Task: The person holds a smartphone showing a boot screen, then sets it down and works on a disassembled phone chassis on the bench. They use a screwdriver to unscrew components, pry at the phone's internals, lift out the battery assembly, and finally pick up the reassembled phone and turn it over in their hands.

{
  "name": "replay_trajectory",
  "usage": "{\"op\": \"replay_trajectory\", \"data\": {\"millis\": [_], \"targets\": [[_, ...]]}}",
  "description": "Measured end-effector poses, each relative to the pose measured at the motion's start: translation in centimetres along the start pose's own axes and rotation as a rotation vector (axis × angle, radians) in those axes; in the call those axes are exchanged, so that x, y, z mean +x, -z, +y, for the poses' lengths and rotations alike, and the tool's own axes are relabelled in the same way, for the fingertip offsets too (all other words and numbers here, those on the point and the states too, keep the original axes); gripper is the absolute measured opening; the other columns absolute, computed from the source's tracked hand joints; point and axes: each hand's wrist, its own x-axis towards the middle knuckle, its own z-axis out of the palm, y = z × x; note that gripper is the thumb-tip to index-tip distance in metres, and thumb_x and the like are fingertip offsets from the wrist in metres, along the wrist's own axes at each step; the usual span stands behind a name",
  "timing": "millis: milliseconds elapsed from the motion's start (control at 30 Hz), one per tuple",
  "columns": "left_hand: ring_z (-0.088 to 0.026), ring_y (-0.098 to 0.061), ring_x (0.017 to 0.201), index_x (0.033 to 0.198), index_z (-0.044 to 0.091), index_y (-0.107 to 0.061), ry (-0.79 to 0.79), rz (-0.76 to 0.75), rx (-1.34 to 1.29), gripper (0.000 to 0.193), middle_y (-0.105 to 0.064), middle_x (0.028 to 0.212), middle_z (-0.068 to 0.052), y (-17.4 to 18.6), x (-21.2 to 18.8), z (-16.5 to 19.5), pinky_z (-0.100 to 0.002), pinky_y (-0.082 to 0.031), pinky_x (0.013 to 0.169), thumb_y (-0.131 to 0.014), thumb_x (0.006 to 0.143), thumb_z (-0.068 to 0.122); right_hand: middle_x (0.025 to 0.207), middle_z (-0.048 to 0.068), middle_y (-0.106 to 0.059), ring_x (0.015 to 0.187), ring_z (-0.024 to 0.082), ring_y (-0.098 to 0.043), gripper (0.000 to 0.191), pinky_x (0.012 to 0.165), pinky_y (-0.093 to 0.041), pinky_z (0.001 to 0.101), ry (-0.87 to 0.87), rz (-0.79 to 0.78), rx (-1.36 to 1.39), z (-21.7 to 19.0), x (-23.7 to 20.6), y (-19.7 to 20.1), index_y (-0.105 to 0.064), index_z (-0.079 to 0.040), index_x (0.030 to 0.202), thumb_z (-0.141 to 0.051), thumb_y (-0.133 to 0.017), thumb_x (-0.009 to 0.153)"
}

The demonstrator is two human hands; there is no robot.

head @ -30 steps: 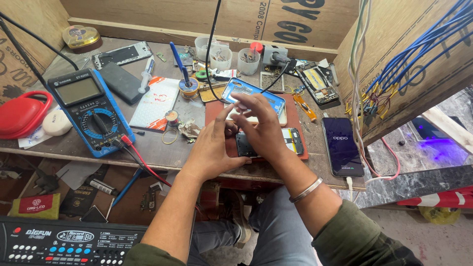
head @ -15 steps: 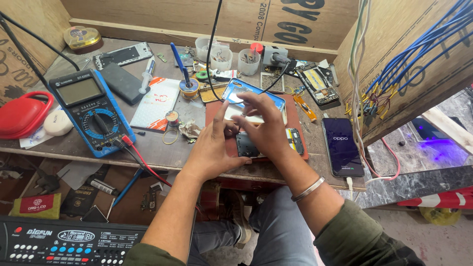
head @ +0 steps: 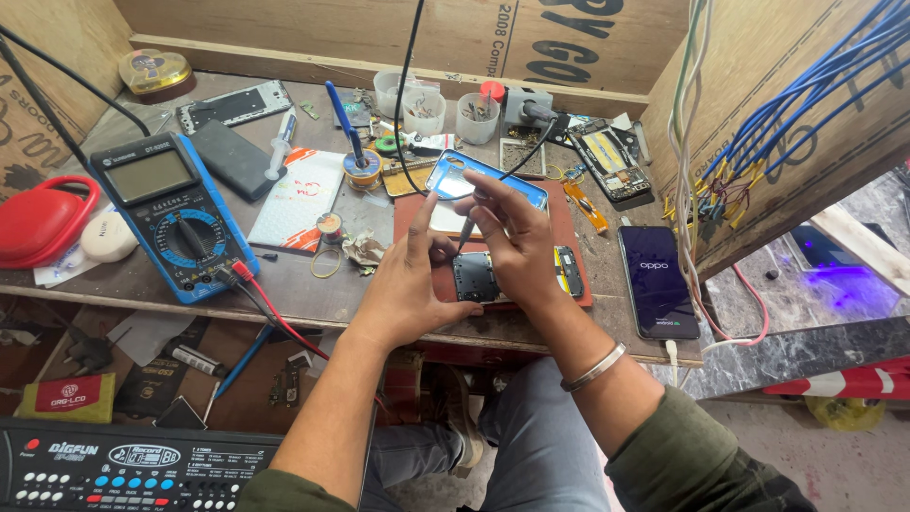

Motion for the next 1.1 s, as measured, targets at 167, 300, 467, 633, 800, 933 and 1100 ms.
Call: {"op": "replay_trajectory", "data": {"millis": [167, 300, 467, 633, 800, 933, 1100], "targets": [[-0.030, -0.070, 0.103, 0.161, 0.018, -0.005, -0.036, 0.008, 0.000, 0.145, -0.071, 0.110, -0.010, 0.06, 0.01, 0.02, -0.043, -0.055, 0.096, -0.102, 0.054, 0.027, 0.109, 0.008, -0.061, 0.101, 0.015, -0.065, 0.044, 0.090, -0.061, 0.0289, 0.123, 0.046, -0.189, -0.44, -0.04, -0.22, -0.065, -0.009, 0.137, -0.004, -0.077, 0.094], [-0.030, -0.069, 0.104, 0.161, 0.018, -0.007, -0.026, 0.009, 0.027, 0.144, -0.069, 0.111, -0.011, 0.13, -0.13, 0.02, -0.044, -0.055, 0.096, -0.102, 0.054, 0.028, 0.107, 0.006, -0.070, 0.101, 0.014, -0.069, 0.041, 0.093, -0.057, 0.0282, 0.048, 0.017, -0.175, -0.67, -0.16, -0.14, -0.065, -0.011, 0.139, -0.003, -0.069, 0.099], [-0.029, -0.069, 0.105, 0.162, 0.019, -0.009, 0.005, -0.003, 0.002, 0.143, -0.070, 0.113, -0.009, -0.03, -0.09, 0.00, -0.043, -0.055, 0.097, -0.102, 0.054, 0.030, 0.114, 0.009, -0.067, 0.105, 0.017, -0.069, 0.041, 0.095, -0.060, 0.0283, 0.176, 0.028, -0.253, -0.53, -0.22, 0.01, -0.065, -0.010, 0.135, -0.003, -0.076, 0.096], [-0.029, -0.068, 0.105, 0.161, 0.018, -0.010, -0.032, 0.012, 0.026, 0.143, -0.069, 0.115, -0.010, 0.09, -0.19, -0.19, -0.044, -0.054, 0.096, -0.102, 0.053, 0.030, 0.113, 0.008, -0.072, 0.110, 0.018, -0.069, 0.036, 0.104, -0.055, 0.0309, 0.050, -0.054, -0.052, -0.37, -0.49, -0.03, -0.065, -0.009, 0.139, -0.002, -0.064, 0.103], [-0.029, -0.068, 0.106, 0.161, 0.018, -0.009, -0.014, 0.001, 0.004, 0.142, -0.069, 0.114, -0.010, 0.01, -0.17, -0.26, -0.043, -0.055, 0.097, -0.102, 0.054, 0.030, 0.119, 0.009, -0.067, 0.112, 0.018, -0.069, 0.043, 0.096, -0.058, 0.0307, 0.148, -0.003, -0.248, -0.18, -0.43, -0.17, -0.061, -0.007, 0.137, -0.003, -0.074, 0.096], [-0.030, -0.068, 0.105, 0.161, 0.018, -0.010, -0.049, 0.022, 0.023, 0.142, -0.069, 0.115, -0.010, 0.13, -0.23, -0.23, -0.044, -0.054, 0.096, -0.102, 0.054, 0.028, 0.116, 0.008, -0.071, 0.109, 0.017, -0.072, 0.040, 0.095, -0.060, 0.0311, 0.086, -0.066, -0.152, -0.24, -0.52, -0.01, -0.062, -0.009, 0.140, -0.002, -0.070, 0.101], [-0.029, -0.069, 0.105, 0.161, 0.019, -0.013, -0.002, -0.001, -0.006, 0.140, -0.069, 0.113, -0.010, 0.06, -0.21, -0.08, -0.043, -0.055, 0.096, -0.103, 0.053, 0.029, 0.117, 0.009, -0.069, 0.108, 0.019, -0.069, 0.059, 0.097, -0.059, 0.0333, 0.119, -0.038, -0.270, -0.37, -0.51, -0.04, -0.053, -0.013, 0.147, -0.001, -0.076, 0.093]]}}
